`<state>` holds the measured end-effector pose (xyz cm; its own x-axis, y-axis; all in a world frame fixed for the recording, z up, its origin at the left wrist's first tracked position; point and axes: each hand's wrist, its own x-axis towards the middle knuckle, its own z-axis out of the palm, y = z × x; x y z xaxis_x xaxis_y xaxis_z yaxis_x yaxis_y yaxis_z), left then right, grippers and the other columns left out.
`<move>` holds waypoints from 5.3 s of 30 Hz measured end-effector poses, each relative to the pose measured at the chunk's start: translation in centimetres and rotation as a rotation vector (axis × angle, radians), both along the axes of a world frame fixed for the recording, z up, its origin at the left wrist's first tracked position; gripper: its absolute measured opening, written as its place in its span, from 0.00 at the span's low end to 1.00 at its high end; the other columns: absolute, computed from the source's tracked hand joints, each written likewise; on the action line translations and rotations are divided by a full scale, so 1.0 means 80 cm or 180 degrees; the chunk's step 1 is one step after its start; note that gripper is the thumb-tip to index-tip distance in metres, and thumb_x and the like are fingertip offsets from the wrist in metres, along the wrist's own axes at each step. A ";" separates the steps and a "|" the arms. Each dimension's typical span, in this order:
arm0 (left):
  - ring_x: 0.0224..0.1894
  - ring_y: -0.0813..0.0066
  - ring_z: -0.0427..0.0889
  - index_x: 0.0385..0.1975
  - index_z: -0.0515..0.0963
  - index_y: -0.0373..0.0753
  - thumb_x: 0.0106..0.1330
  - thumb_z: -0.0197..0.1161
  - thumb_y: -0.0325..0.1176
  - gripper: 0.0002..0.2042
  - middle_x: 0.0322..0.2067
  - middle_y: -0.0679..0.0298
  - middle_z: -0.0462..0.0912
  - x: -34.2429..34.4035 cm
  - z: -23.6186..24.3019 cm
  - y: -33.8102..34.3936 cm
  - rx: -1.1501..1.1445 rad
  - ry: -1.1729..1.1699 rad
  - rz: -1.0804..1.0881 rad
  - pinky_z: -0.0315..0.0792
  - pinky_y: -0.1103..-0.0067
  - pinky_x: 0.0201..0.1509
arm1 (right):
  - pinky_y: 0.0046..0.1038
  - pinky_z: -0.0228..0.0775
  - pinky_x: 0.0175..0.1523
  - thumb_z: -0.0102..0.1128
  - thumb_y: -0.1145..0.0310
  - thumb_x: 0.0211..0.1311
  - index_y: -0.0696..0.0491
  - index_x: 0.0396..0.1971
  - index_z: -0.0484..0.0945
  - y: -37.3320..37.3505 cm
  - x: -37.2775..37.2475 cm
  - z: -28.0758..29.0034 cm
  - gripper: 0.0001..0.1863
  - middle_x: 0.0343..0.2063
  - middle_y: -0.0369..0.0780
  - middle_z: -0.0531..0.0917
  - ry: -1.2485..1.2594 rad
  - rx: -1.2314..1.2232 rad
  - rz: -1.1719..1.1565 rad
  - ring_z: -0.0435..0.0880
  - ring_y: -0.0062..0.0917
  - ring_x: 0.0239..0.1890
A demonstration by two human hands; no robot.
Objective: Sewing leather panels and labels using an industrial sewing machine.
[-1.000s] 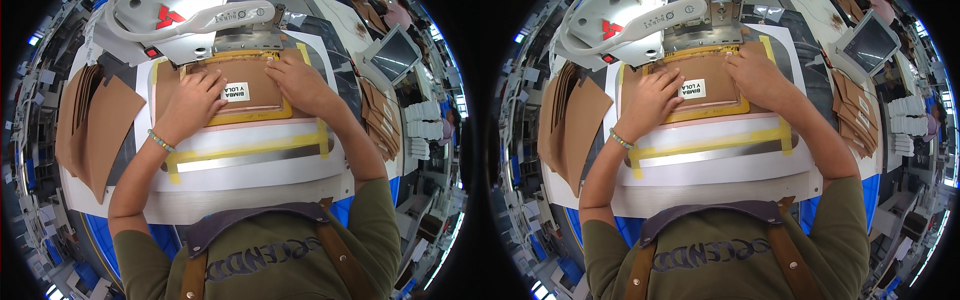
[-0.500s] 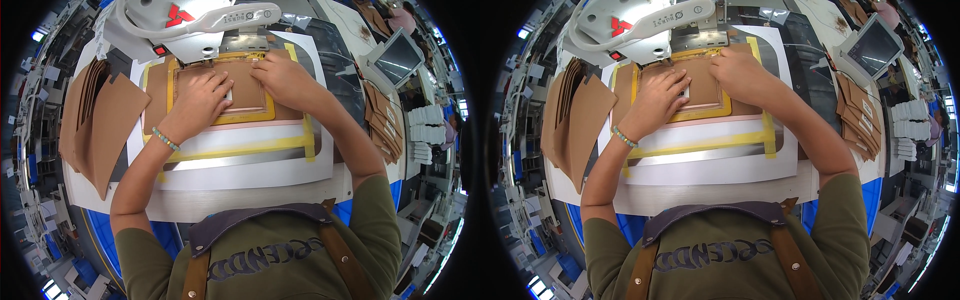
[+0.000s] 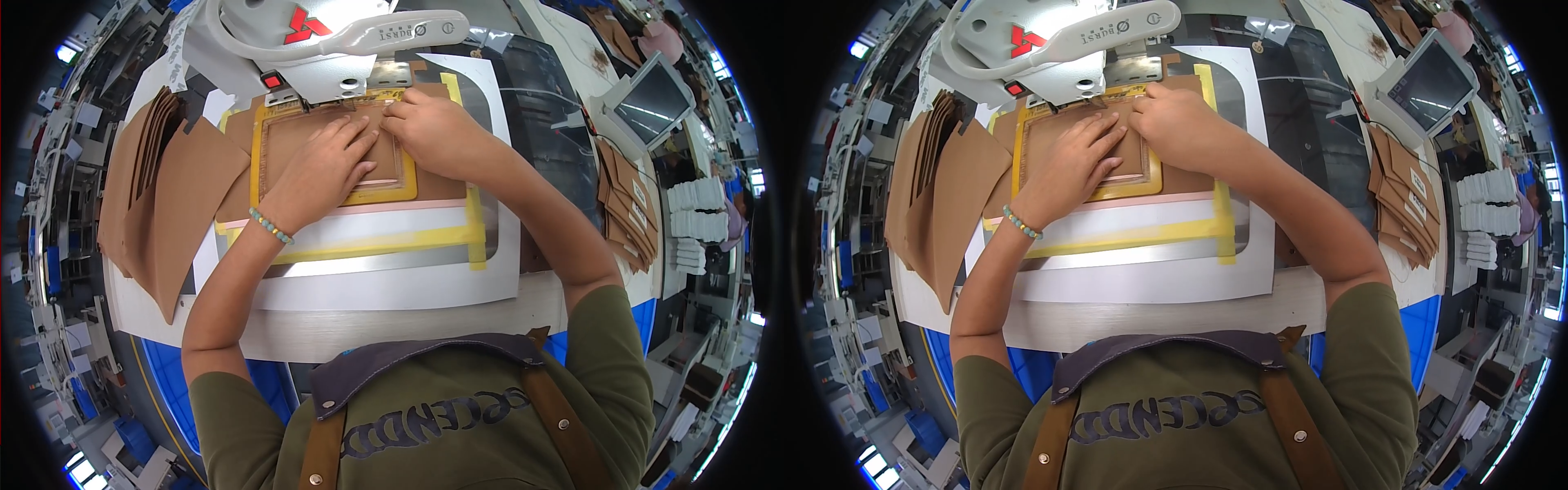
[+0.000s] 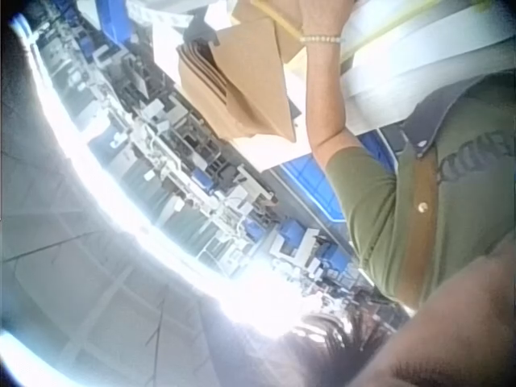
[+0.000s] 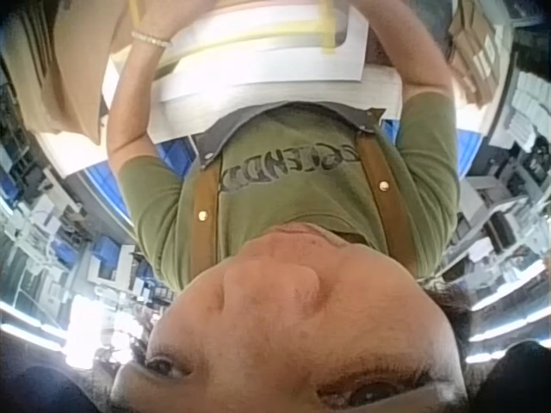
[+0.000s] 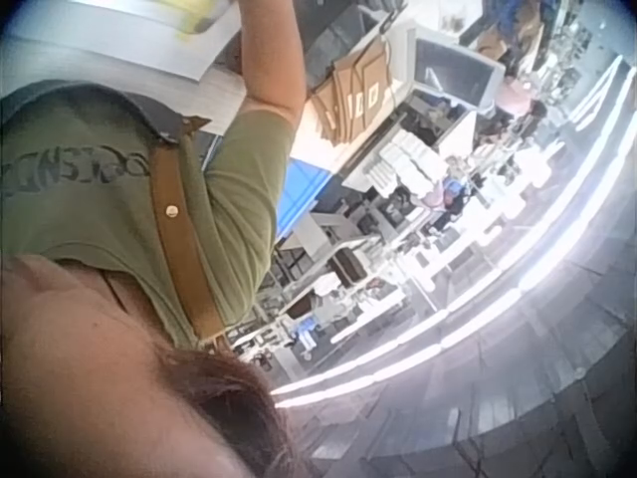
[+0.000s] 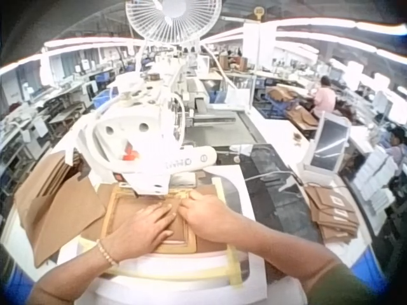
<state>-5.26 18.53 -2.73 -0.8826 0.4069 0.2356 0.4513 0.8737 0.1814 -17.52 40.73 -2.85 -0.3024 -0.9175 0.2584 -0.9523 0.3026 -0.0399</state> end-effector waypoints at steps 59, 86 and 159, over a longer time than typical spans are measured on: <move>0.81 0.50 0.62 0.71 0.78 0.45 0.72 0.68 0.46 0.28 0.78 0.67 0.69 0.026 0.014 -0.104 -0.0015 -0.0499 -0.0767 0.60 0.54 0.80 | 0.41 0.65 0.77 0.59 0.77 0.68 0.53 0.61 0.84 0.061 0.004 0.005 0.22 0.68 0.43 0.79 -0.0784 -0.0735 -0.0055 0.72 0.42 0.73; 0.74 0.47 0.68 0.72 0.77 0.42 0.78 0.62 0.45 0.26 0.74 0.57 0.75 -0.027 -0.009 -0.103 0.0030 -0.0354 0.0061 0.61 0.59 0.81 | 0.42 0.63 0.79 0.60 0.72 0.71 0.54 0.55 0.88 0.080 -0.014 -0.015 0.16 0.66 0.40 0.82 -0.1168 -0.1043 -0.0499 0.71 0.41 0.74; 0.44 0.35 0.86 0.37 0.86 0.29 0.58 0.68 0.26 0.09 0.36 0.40 0.88 -0.111 -0.083 -0.130 0.0730 0.0973 0.1653 0.79 0.54 0.48 | 0.37 0.74 0.61 0.63 0.73 0.63 0.57 0.48 0.85 0.025 0.078 -0.016 0.14 0.54 0.47 0.84 -0.0304 -0.0297 -0.0003 0.82 0.38 0.59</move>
